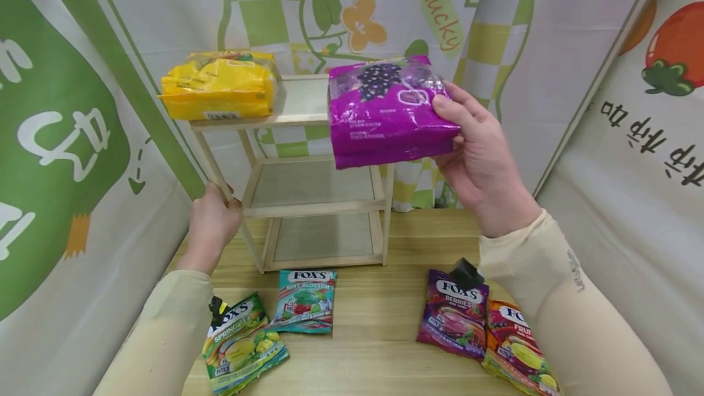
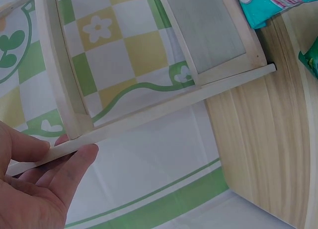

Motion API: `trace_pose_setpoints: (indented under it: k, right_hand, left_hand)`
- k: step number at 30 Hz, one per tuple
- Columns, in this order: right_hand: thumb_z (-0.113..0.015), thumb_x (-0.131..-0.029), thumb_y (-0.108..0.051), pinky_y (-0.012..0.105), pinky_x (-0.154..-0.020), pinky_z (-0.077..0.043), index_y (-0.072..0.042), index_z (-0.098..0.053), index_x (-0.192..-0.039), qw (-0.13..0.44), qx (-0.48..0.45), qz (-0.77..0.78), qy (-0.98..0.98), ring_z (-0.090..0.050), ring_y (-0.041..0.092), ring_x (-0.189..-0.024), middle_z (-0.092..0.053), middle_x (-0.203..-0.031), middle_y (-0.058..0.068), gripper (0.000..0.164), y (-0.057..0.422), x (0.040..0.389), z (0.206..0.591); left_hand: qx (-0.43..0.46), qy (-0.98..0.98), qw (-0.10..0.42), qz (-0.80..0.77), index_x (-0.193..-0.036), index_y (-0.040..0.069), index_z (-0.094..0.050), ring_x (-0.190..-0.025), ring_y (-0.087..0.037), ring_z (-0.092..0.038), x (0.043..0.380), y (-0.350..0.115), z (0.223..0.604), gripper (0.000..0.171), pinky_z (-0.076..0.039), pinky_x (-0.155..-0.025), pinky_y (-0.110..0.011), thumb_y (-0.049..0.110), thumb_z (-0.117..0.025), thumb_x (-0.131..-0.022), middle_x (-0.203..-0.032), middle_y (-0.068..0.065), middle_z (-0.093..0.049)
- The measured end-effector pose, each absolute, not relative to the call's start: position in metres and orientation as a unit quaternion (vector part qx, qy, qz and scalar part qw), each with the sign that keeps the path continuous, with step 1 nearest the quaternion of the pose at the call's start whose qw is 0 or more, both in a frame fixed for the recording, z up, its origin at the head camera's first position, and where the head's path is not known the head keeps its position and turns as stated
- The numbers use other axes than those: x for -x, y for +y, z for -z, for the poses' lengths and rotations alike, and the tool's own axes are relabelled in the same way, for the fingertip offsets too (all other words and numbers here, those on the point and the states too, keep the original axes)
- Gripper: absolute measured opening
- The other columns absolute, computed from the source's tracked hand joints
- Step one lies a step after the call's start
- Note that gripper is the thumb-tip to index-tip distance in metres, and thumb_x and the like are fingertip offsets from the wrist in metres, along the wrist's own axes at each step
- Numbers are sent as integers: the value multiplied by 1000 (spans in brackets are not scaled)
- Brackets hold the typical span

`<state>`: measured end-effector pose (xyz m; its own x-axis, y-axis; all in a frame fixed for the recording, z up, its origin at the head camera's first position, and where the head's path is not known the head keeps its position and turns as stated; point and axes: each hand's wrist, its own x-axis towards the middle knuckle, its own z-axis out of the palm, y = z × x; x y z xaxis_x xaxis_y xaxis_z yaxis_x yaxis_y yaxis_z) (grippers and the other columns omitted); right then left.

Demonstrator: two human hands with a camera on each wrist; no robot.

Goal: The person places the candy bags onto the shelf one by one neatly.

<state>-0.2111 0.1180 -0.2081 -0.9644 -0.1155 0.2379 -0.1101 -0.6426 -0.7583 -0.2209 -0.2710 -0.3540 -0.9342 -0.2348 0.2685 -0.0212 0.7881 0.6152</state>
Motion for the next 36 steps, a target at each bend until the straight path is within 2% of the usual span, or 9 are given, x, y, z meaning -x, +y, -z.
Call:
trace_pose_setpoints:
  k: [11,18,27,33,36]
  right_hand:
    - [-70,-96,-7,27,-74,-61,-10,-52,-142,12,133,901,414,-69,19,-88,-56,-136,15,49,103,214,210]
    - [-69,-97,-8,28,-75,-62,-9,-53,-139,13,143,898,416,-70,20,-90,-57,-134,15,45,97,216,211]
    - [-68,-98,-9,26,-70,-61,-11,-55,-137,16,138,899,416,-69,19,-86,-58,-131,14,41,90,216,212]
    - [-70,-97,-11,25,-69,-60,-12,-55,-137,8,132,896,425,-68,19,-91,-56,-134,14,42,84,218,212]
    - [-70,-97,-11,26,-73,-60,-12,-55,-137,6,123,897,424,-67,21,-96,-56,-136,14,43,80,219,211]
  left_hand:
    - [-70,-932,163,315,-119,-7,-49,-52,-23,-51,219,-271,353,25,-42,-42,-33,8,-44,-99,-72,-19,-60]
    - [-64,-933,164,313,-120,-7,-49,-50,-22,-50,219,-272,353,26,-42,-43,-33,9,-43,-99,-66,-14,-56]
    - [-69,-931,168,315,-118,-6,-50,-52,-24,-53,218,-271,352,24,-43,-42,-33,8,-45,-99,-74,-20,-61]
    - [-77,-931,157,322,-119,-6,-49,-54,-25,-54,218,-271,352,24,-44,-43,-33,10,-45,-101,-80,-23,-62]
    - [-77,-932,156,318,-119,-5,-49,-54,-25,-53,219,-271,352,24,-43,-43,-33,11,-44,-101,-78,-22,-61]
